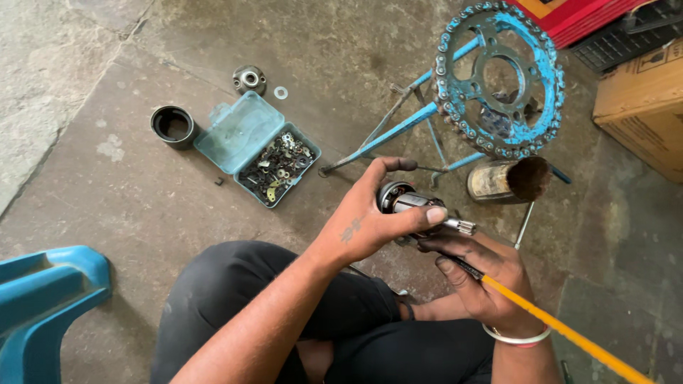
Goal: The person sits on the floor and assembles a cylindrical mechanical component, likely a starter motor. They insert small metal parts into the housing, use a screwdriver to tighten a screw, and apply a red substance from a can to the assembly.
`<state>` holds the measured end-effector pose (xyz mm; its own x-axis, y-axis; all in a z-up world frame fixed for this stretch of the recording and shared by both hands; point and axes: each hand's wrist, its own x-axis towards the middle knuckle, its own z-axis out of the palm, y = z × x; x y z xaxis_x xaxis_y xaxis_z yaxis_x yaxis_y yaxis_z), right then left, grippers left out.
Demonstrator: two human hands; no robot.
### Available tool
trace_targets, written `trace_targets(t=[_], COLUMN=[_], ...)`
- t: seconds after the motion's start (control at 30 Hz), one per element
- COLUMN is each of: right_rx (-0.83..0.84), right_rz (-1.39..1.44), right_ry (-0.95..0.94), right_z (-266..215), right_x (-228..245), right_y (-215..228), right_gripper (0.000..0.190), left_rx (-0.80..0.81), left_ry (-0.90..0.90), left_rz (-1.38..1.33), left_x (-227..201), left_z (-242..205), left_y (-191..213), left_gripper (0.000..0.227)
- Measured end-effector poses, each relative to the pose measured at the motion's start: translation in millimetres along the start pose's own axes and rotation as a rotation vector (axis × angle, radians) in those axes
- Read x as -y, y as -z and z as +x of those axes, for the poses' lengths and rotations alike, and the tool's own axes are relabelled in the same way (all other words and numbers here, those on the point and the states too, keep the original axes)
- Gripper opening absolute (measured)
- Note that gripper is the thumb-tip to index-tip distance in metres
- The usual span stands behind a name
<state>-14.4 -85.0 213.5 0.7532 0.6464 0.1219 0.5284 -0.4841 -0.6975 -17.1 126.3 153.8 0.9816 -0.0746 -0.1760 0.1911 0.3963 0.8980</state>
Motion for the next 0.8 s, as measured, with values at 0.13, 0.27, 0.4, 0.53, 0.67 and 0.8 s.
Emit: trace_targets(t=[0.13,0.27,0.4,0.53,0.67,0.8], right_rx=[-0.019,-0.109,-0.252,-0.350,-0.357,-0.381], right_rz=[0.029,-0.082,-0.243,-0.273,-0.297,-0.236], right_ry=[-0.014,0.092,0.177,0.169,0.121,0.123], right_z=[1.4,1.8,3.0,1.2,3.6,0.4], right_x=[-2.2,-1.5,1.0,12.6,18.7,19.7], right_y=[-0.7,-7.5,-19.0,-32.9,-40.8,-44.7], right_gripper=[0.022,0.021,0.017,0.019,0.019,0.019], left_rx=[-0.009,0.012,-0.017,-0.036,-0.080,-0.124], left_ry=[-0.018,0.000,-0.036,-0.047,-0.124,-0.099], left_rz=[0.021,-0.087,-0.089,-0.198,-0.154,-0.183], left_x=[4.6,8.3,7.1,7.4,7.2,3.6], left_z=[2.6,5.2,5.8,4.0,1.8,1.8], left_y=[-2.5,-4.5,-2.1,-3.6,-3.3,-0.6], left_gripper=[0.090,0.088,0.083,0.081,0.081,0.082])
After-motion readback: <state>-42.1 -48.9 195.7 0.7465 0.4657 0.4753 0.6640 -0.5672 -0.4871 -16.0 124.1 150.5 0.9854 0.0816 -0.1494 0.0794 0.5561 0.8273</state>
